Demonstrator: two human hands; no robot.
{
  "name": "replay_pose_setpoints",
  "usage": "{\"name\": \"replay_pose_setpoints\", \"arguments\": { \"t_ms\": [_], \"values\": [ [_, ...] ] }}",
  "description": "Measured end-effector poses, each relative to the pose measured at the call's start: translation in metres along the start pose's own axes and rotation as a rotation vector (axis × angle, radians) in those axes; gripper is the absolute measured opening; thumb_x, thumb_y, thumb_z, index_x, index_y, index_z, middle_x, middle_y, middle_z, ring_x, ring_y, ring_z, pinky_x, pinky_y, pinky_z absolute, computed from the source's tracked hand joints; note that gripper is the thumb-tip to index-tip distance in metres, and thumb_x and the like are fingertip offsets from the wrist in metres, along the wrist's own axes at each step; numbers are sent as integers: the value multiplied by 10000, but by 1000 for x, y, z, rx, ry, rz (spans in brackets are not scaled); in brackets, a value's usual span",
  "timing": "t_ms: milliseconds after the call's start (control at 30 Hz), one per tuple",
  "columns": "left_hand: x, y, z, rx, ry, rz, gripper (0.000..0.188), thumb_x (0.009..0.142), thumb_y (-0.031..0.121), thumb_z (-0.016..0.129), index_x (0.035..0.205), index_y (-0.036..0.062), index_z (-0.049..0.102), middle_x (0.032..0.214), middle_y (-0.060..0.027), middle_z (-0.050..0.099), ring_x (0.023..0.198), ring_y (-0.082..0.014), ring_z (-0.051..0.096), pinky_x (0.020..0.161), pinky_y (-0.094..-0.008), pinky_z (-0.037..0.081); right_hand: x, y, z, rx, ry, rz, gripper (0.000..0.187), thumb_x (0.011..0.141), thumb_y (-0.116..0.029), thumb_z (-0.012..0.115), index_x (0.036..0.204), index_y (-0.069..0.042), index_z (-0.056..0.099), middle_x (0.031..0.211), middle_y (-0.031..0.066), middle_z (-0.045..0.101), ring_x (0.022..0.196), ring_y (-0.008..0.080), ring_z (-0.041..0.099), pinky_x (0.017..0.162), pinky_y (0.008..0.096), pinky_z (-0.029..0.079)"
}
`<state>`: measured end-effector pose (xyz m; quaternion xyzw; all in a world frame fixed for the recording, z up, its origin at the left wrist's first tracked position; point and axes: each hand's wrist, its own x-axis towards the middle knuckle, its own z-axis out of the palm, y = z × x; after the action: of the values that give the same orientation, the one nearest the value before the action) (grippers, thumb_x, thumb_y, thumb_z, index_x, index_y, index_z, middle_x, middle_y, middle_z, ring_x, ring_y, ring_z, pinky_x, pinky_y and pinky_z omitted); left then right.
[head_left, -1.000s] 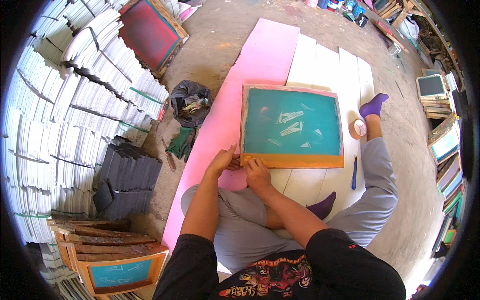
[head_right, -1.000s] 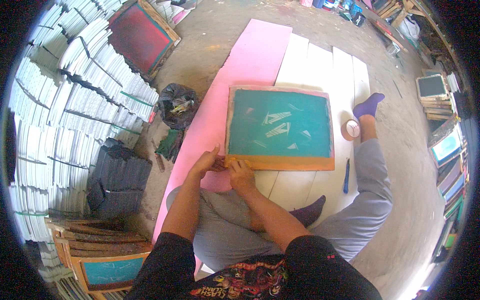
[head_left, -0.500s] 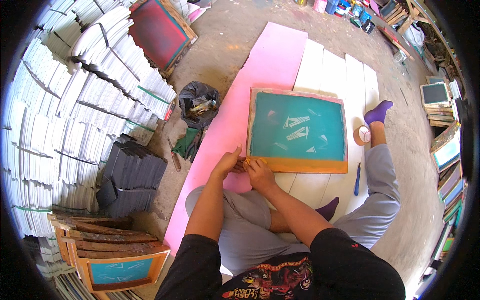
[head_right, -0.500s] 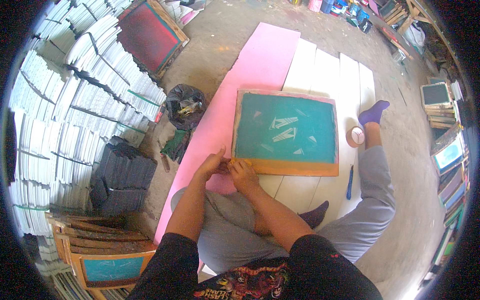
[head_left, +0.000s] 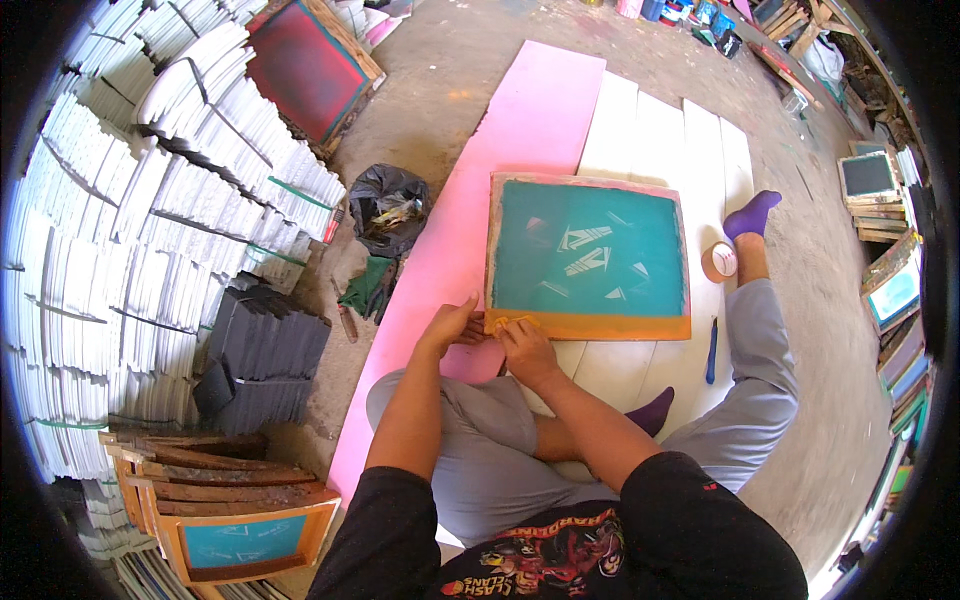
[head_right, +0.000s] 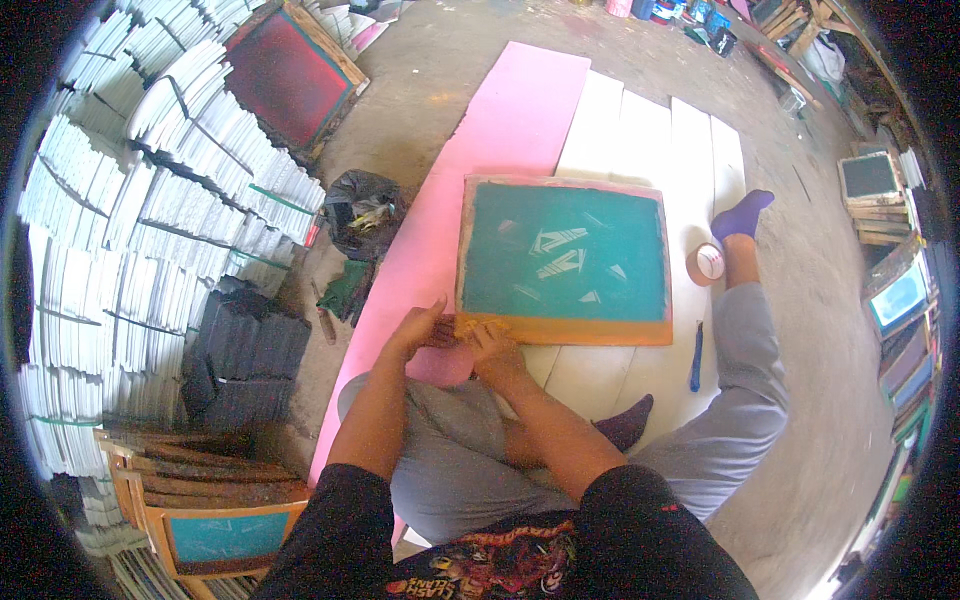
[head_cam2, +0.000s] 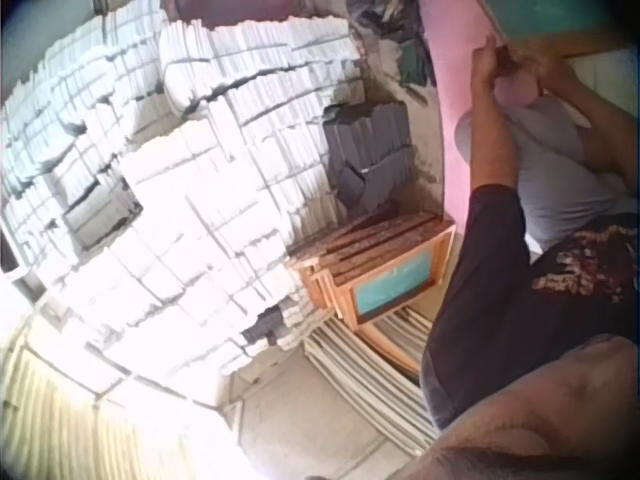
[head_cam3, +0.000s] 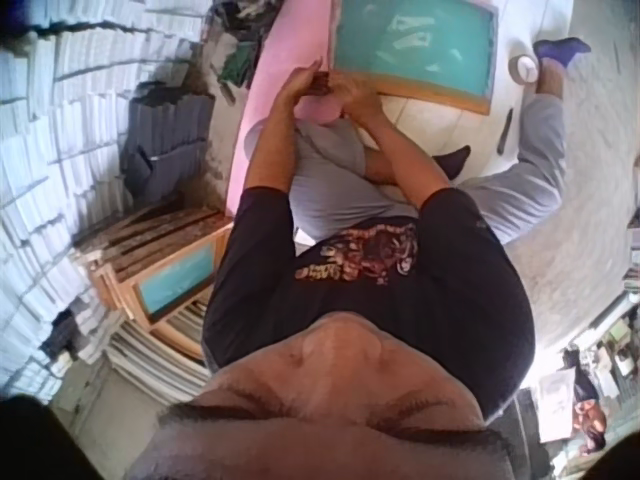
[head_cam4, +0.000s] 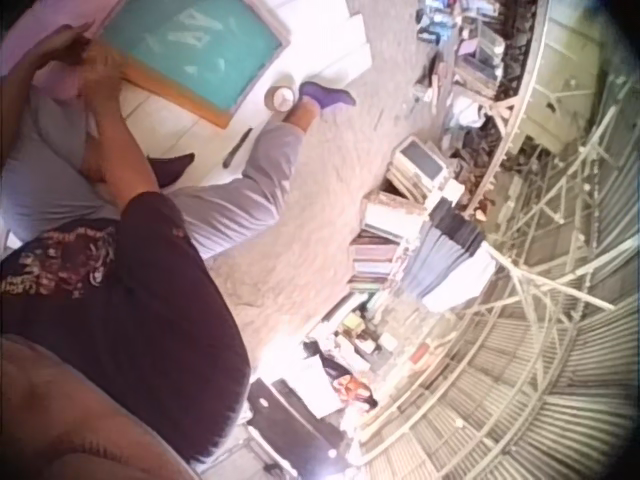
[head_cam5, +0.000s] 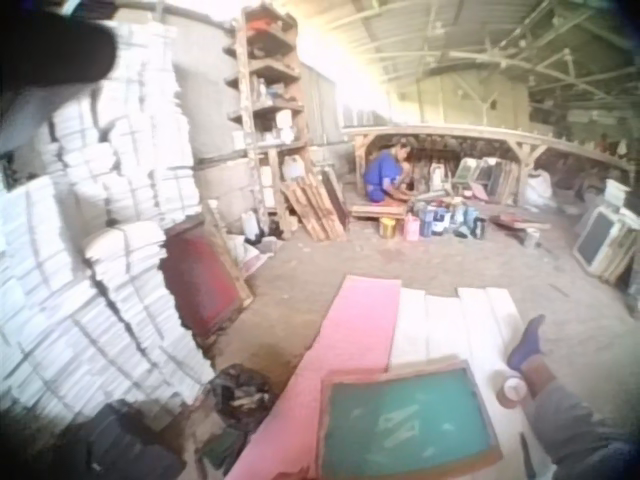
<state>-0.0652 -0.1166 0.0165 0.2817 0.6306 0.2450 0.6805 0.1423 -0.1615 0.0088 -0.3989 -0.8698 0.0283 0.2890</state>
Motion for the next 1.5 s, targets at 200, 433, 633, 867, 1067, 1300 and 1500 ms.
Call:
{"name": "replay_pose_setpoints", "arguments": {
  "t_ms": [200,433,633,867,1067,1300,1500],
  "values": [
    [-5,-6,11,337,87,156,575,962,462,660,911,-107,727,742,-135,693,638,-206,668,601,-337,543,-54,60,-47,-109,-30,191,259,866,-77,621,1106,0,682,1041,129,637,949,306,597,826,424,517],
    [-14,-7,27,887,226,335,471,971,395,616,864,-45,743,693,-226,665,633,-325,672,653,-428,532,-149,169,-98,-301,79,466,228,874,-61,637,1085,-9,708,1064,156,637,943,351,594,829,440,507],
    [-16,-4,23,928,193,334,473,984,389,597,874,-48,741,652,-179,656,618,-252,665,652,-431,521,-170,212,-145,-230,211,730,221,862,3,641,1069,23,715,1013,156,619,944,359,580,847,453,501],
    [-15,-15,16,682,188,282,394,964,306,637,868,-62,743,679,-143,690,650,-221,681,637,-390,540,-167,193,-133,-321,198,751,272,849,6,628,1113,-9,695,1107,171,623,1027,346,570,908,421,496],
    [-15,-7,20,212,168,92,286,947,193,641,962,-77,735,790,-151,720,628,-239,696,556,-339,558,-132,139,-101,-321,-25,396,334,847,-24,610,1170,41,660,1096,170,616,1031,346,569,915,424,494],
    [-14,-3,9,239,63,19,230,941,127,601,930,-51,744,825,-156,715,602,-228,666,532,-333,541,-40,31,-27,-72,-159,50,366,810,-78,603,1157,24,657,1135,146,619,1071,327,576,951,432,495],
    [-10,-8,4,90,16,-10,240,939,158,609,834,-20,732,732,-125,689,566,-217,632,508,-350,517,31,-3,16,-12,-142,-35,362,833,-70,624,1184,9,669,1079,104,654,1003,283,608,836,406,535]
  ]
}}
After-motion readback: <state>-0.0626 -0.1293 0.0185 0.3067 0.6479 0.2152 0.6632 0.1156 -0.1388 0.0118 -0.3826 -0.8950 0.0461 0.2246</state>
